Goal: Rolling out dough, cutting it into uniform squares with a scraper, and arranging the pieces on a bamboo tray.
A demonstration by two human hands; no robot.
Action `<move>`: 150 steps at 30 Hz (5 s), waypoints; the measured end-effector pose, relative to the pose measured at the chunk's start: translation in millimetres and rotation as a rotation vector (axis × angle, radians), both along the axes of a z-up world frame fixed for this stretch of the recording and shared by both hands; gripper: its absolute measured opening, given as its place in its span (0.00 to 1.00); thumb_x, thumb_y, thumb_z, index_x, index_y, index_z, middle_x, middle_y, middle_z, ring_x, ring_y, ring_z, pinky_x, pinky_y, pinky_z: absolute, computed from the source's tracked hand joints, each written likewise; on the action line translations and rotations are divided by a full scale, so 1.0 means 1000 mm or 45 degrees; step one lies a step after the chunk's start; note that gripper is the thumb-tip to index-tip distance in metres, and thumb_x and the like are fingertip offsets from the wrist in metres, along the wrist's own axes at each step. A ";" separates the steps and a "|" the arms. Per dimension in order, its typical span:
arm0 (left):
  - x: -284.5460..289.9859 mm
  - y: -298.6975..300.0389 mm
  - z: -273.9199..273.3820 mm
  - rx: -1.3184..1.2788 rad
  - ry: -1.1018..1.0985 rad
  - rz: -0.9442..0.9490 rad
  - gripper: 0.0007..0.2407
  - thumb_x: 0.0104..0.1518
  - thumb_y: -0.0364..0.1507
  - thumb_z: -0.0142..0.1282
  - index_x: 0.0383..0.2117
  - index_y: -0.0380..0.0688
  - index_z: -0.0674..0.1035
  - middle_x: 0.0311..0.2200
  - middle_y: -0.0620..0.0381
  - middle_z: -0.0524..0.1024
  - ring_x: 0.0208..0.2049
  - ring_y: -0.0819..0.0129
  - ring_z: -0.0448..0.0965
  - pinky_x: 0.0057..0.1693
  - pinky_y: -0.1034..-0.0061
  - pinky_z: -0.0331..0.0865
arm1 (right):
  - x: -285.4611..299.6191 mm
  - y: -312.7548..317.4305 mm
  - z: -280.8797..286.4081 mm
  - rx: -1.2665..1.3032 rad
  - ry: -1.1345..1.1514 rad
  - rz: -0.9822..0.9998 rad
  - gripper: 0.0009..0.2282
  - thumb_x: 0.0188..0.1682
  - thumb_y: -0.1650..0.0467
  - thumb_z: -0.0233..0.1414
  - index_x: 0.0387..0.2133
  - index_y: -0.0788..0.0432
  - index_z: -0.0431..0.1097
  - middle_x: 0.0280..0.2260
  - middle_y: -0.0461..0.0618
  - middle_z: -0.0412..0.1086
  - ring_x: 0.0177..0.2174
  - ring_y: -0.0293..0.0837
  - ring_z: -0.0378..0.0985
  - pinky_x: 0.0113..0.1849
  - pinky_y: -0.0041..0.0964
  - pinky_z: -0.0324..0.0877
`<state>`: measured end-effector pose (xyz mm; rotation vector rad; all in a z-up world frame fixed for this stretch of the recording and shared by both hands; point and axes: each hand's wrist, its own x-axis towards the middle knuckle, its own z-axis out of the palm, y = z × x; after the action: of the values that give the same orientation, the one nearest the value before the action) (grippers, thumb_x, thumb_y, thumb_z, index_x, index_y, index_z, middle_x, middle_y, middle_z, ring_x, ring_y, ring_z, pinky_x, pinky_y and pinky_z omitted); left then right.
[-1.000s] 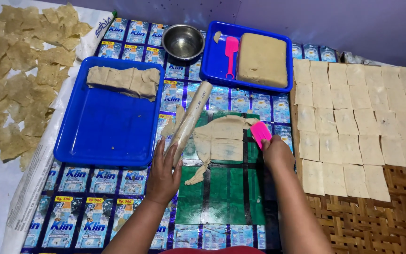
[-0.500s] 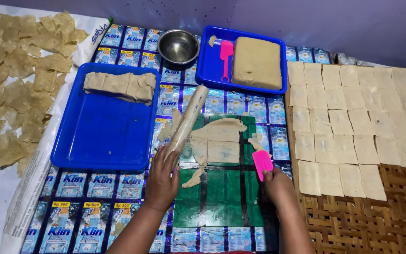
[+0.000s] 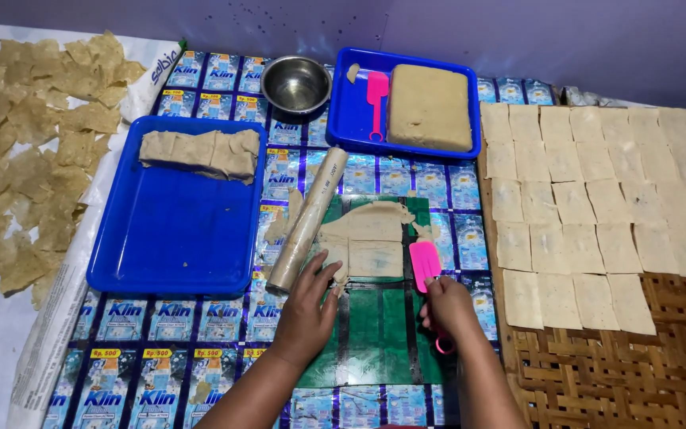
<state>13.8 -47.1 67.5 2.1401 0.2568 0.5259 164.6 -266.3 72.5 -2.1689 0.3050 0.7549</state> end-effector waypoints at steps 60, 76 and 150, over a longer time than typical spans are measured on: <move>0.076 -0.016 0.061 -0.843 0.401 -0.120 0.09 0.56 0.28 0.61 0.38 0.38 0.87 0.24 0.48 0.82 0.21 0.67 0.82 0.29 0.73 0.80 | -0.052 -0.010 -0.030 1.700 0.281 -0.657 0.16 0.57 0.57 0.44 0.42 0.54 0.74 0.42 0.52 0.79 0.42 0.52 0.83 0.43 0.50 0.77; 0.166 -0.257 -0.068 -1.091 0.751 -0.755 0.12 0.57 0.23 0.56 0.44 0.31 0.83 0.25 0.53 0.78 0.22 0.71 0.74 0.34 0.79 0.75 | -0.061 -0.249 -0.018 1.259 -0.244 -1.130 0.06 0.57 0.73 0.47 0.43 0.65 0.66 0.38 0.60 0.70 0.35 0.48 0.75 0.35 0.40 0.73; 0.039 -0.032 -0.026 0.830 0.167 0.335 0.21 0.54 0.33 0.56 0.57 0.51 0.77 0.65 0.44 0.66 0.70 0.41 0.62 0.71 0.33 0.48 | -0.062 -0.068 -0.023 -0.013 -1.072 0.473 0.19 0.47 0.66 0.57 0.50 0.58 0.67 0.48 0.53 0.67 0.46 0.55 0.72 0.46 0.46 0.68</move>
<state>52.9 -79.0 41.2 2.8004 0.4979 0.6883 103.1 -334.4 49.4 -2.3652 -0.5361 -0.0247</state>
